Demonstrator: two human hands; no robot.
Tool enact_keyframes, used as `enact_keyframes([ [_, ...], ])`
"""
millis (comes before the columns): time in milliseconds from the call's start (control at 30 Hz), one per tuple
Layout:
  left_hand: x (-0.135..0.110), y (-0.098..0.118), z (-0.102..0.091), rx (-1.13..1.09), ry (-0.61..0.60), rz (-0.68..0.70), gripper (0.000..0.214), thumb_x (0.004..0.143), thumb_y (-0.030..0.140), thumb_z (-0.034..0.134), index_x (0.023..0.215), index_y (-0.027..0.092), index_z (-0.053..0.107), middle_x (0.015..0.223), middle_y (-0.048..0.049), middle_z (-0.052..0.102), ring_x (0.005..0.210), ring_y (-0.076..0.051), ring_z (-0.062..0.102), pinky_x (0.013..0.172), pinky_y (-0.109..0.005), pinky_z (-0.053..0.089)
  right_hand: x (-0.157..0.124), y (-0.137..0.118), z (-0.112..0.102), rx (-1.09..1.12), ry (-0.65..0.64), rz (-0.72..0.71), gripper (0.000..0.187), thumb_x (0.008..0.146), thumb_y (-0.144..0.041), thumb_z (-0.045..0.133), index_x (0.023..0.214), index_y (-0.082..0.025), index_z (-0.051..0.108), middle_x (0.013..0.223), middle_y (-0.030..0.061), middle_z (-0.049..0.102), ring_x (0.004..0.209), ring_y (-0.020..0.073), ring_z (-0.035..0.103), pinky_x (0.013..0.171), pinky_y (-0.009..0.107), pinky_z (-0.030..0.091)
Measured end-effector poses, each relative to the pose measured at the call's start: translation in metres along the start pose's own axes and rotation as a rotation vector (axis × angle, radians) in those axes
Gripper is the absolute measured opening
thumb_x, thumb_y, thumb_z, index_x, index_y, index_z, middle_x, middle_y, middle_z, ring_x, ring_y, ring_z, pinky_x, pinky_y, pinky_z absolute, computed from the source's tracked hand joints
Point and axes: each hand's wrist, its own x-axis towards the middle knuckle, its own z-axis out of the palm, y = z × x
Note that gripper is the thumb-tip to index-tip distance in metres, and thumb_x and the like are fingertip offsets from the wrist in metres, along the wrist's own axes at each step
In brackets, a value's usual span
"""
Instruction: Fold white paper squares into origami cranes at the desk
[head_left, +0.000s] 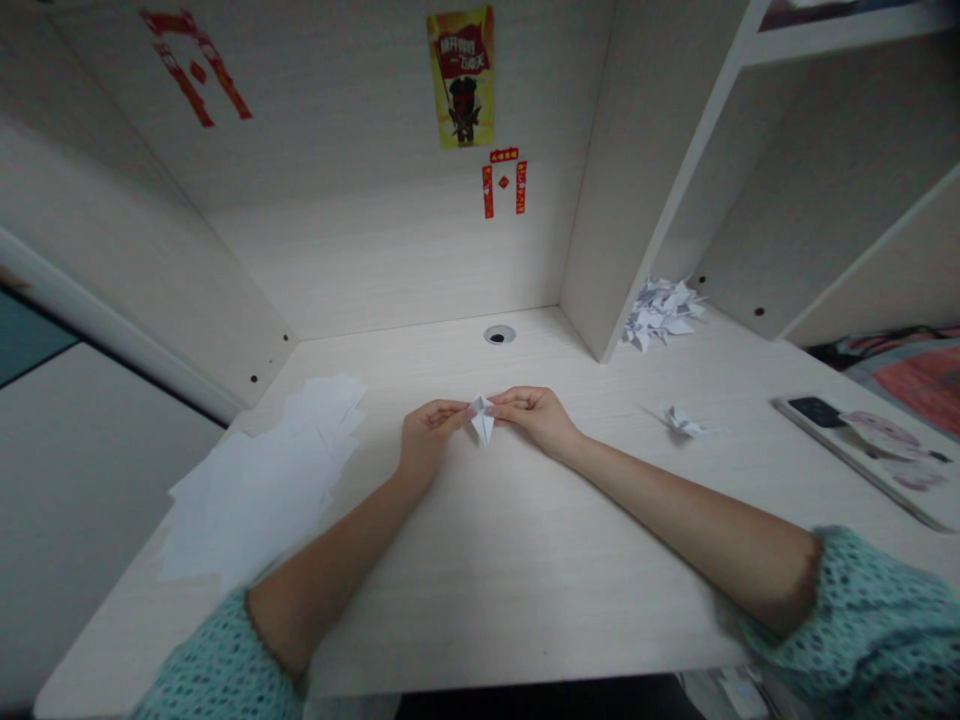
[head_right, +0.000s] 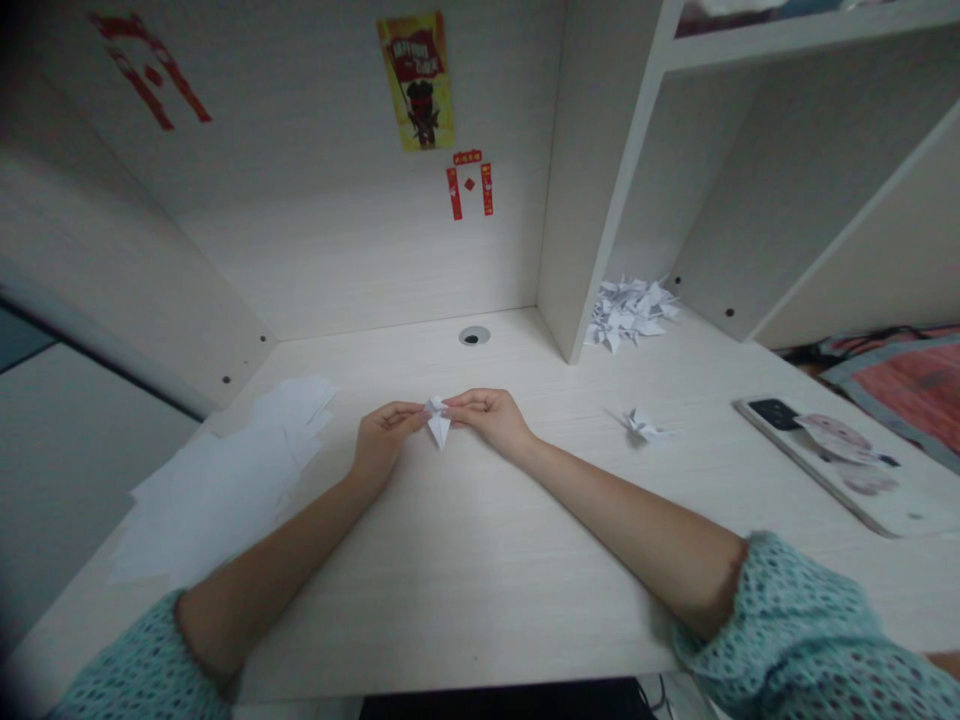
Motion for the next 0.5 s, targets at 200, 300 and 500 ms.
enact_keyframes([
  [200, -0.004, 0.0027, 0.0022, -0.047, -0.041, 0.077, 0.026, 0.063, 0.03, 0.076, 0.081, 0.014, 0.068, 0.084, -0.0064, 0.073, 0.076, -0.017, 0.067, 0.077, -0.03, 0.052, 0.0012, 0.0022, -0.0049, 0.003, -0.022, -0.031, 0.022, 0.057, -0.026, 0.081, 0.076, -0.019, 0.073, 0.076, 0.0024, 0.075, 0.068, 0.0139, 0.068, 0.073, 0.027, 0.053],
  [300, -0.0048, 0.0017, 0.0028, -0.064, -0.077, 0.121, 0.033, 0.064, 0.028, 0.076, 0.093, 0.015, 0.065, 0.087, -0.0061, 0.072, 0.079, -0.017, 0.068, 0.078, -0.03, 0.052, 0.0022, 0.004, -0.0066, 0.001, -0.022, -0.05, 0.02, 0.058, -0.025, 0.08, 0.075, -0.019, 0.072, 0.076, 0.002, 0.074, 0.068, 0.0119, 0.067, 0.07, 0.023, 0.051],
  [500, -0.0061, 0.0003, 0.0018, 0.086, 0.0, 0.196, 0.02, 0.07, 0.03, 0.071, 0.084, 0.016, 0.066, 0.084, -0.0048, 0.071, 0.075, -0.015, 0.067, 0.072, -0.027, 0.052, 0.0025, 0.0033, -0.0061, 0.002, -0.004, -0.049, 0.022, 0.057, -0.023, 0.08, 0.076, -0.019, 0.072, 0.074, 0.0016, 0.074, 0.066, 0.0112, 0.066, 0.067, 0.022, 0.049],
])
